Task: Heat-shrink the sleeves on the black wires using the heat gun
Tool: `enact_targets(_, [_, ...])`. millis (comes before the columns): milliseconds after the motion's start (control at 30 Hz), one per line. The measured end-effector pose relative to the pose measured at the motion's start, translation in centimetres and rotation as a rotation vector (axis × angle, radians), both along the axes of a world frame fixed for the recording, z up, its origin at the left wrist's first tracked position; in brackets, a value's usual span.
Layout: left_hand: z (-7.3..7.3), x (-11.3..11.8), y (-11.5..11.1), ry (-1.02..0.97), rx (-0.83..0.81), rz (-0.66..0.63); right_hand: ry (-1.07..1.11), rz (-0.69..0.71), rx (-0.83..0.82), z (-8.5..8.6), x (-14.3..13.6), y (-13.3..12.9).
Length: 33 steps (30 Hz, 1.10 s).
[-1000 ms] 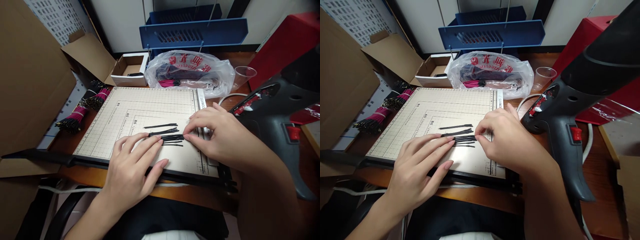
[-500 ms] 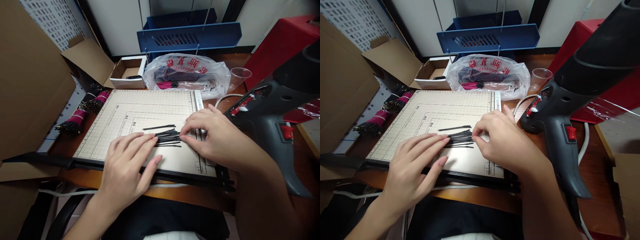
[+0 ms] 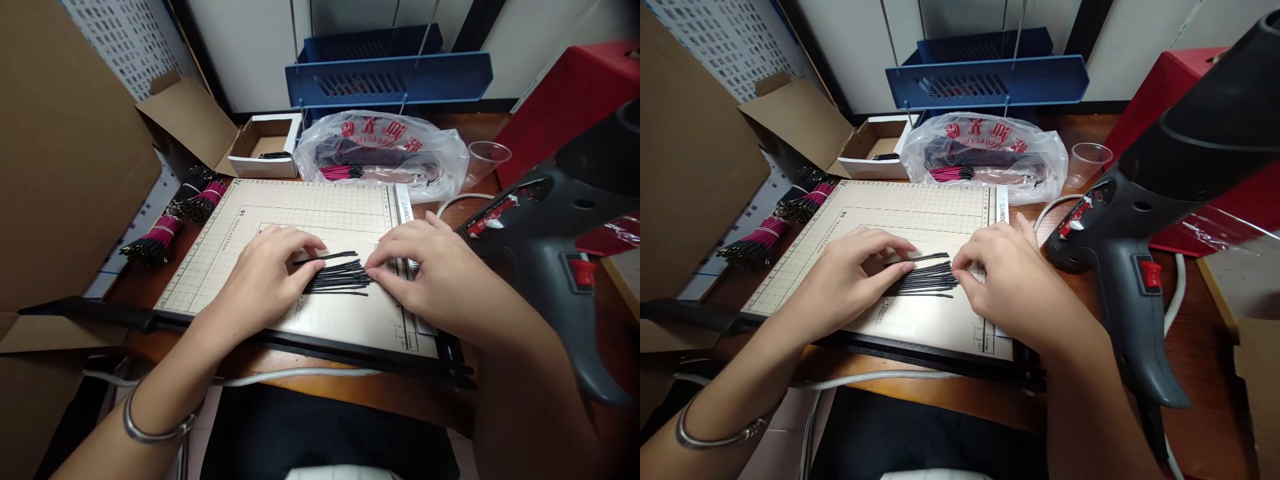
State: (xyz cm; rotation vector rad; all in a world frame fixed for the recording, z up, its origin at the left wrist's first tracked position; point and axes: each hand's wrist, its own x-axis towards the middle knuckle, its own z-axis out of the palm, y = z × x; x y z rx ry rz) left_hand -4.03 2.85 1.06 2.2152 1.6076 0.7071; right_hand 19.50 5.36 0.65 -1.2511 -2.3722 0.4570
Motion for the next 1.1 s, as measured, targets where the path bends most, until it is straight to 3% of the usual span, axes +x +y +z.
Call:
enact_targets(233, [0.0,-2.2,-2.9,0.055,0.055,0.17,-0.026,-0.035,0.023,-0.1,1.1,0.3])
enact_targets(400, [-0.8,-2.0,-5.1,0.08,0.104,0.258,-0.058,-0.021,0.07,-0.5,0.5,-0.1])
enact_targets(667, [-1.2,-1.0,-5.3,0.074,0.151,0.279,-0.02,-0.076,0.103,-0.3,0.7,0.1])
enact_targets(867, [-1.5,-1.3,-5.4,0.087,0.151,0.361,-0.036,-0.019,0.077,-0.7,0.6,-0.1])
enact_targets(1100, [-1.4,-0.3,-5.5,0.074,0.156,0.325,-0.074,-0.01,0.121,-0.8,0.4,-0.5])
